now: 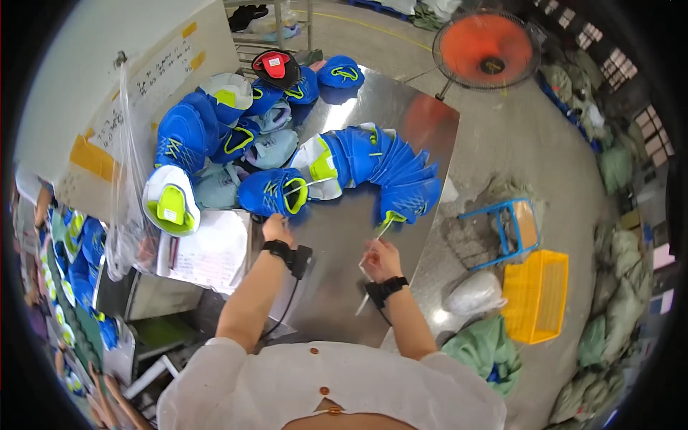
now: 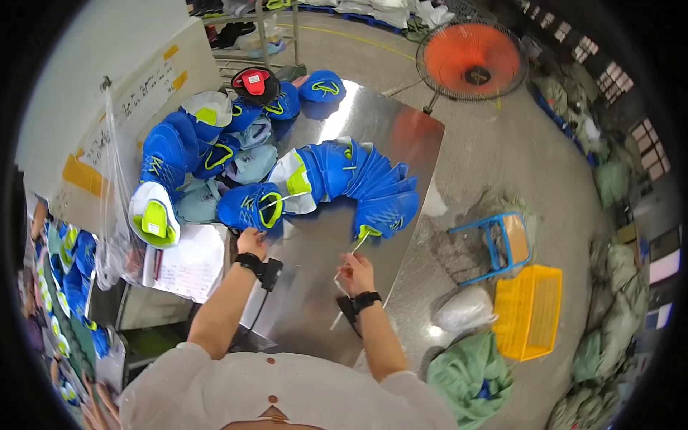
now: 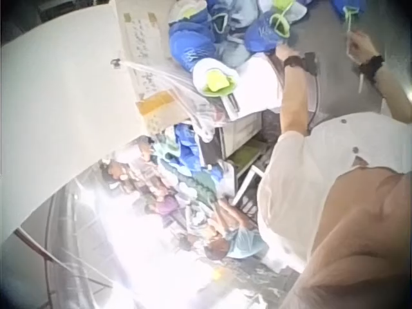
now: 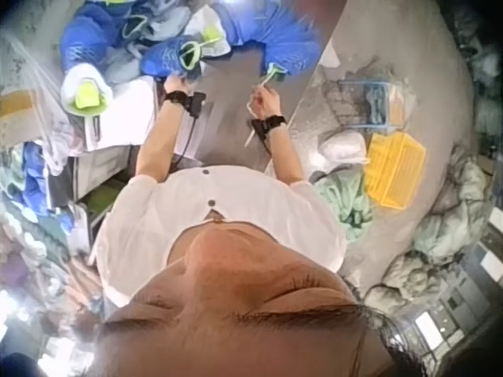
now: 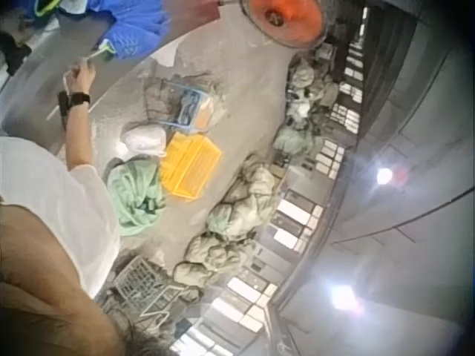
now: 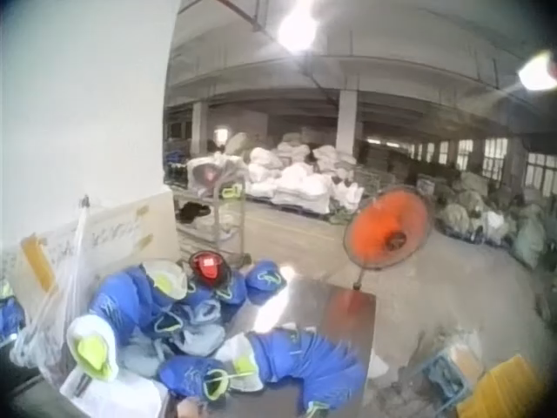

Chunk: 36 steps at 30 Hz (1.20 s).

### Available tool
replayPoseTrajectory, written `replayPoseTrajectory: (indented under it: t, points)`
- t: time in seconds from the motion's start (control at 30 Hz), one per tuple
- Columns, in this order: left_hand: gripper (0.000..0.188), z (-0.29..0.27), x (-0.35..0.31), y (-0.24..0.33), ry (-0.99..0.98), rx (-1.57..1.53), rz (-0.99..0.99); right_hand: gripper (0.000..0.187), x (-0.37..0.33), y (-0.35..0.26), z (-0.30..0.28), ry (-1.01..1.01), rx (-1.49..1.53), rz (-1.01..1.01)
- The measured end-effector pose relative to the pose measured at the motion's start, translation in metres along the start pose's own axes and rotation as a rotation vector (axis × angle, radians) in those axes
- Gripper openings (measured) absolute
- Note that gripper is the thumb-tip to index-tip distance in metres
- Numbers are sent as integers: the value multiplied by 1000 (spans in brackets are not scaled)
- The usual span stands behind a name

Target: Organizing and stacking blue and green shoe upper components on a manufacturing workbench.

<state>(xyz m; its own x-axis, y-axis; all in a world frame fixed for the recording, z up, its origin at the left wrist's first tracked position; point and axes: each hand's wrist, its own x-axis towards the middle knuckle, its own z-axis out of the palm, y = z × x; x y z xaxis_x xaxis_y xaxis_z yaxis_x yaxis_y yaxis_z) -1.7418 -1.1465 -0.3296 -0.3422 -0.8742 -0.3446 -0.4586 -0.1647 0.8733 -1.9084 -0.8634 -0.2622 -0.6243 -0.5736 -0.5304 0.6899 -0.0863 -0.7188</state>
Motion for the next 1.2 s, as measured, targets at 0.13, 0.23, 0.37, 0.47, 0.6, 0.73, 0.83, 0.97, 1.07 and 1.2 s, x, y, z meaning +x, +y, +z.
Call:
replayPoseTrajectory:
  t: [0.13,0.23,0.37,0.47,0.6,0.73,0.83,0.97,1.07,1.2]
  points:
    - [24,54,-50,77,146,-848,-236,17,15,-13,-41,120,266,103]
    - [24,28,-21,67,-7,-890,-439,14,25,-7,-37,54,184,60]
    - [25,36,-46,108,172,-756,-131,19,12,-5,-39,165,-403,-218]
    - [49,54,-47,115,294,33,436,19,14,-3,-48,115,-410,-202]
    - [54,69,-57,162,359,522,824,20,17,-4,-52,100,-457,-191]
    - [58,61,-30,160,121,1001,741,19,17,1,-51,83,-444,-208]
    - [44,65,-18,170,-81,1014,247,21,16,2,-55,78,-469,-256]
    - [20,63,-16,182,-206,1014,807,28,21,-2,-56,44,-399,-287]
    - [20,67,-50,220,-206,604,976,22,16,-18,-67,51,-161,-157]
    - [24,55,-134,236,-393,7,726,20,-1,-71,-90,11,-129,-734]
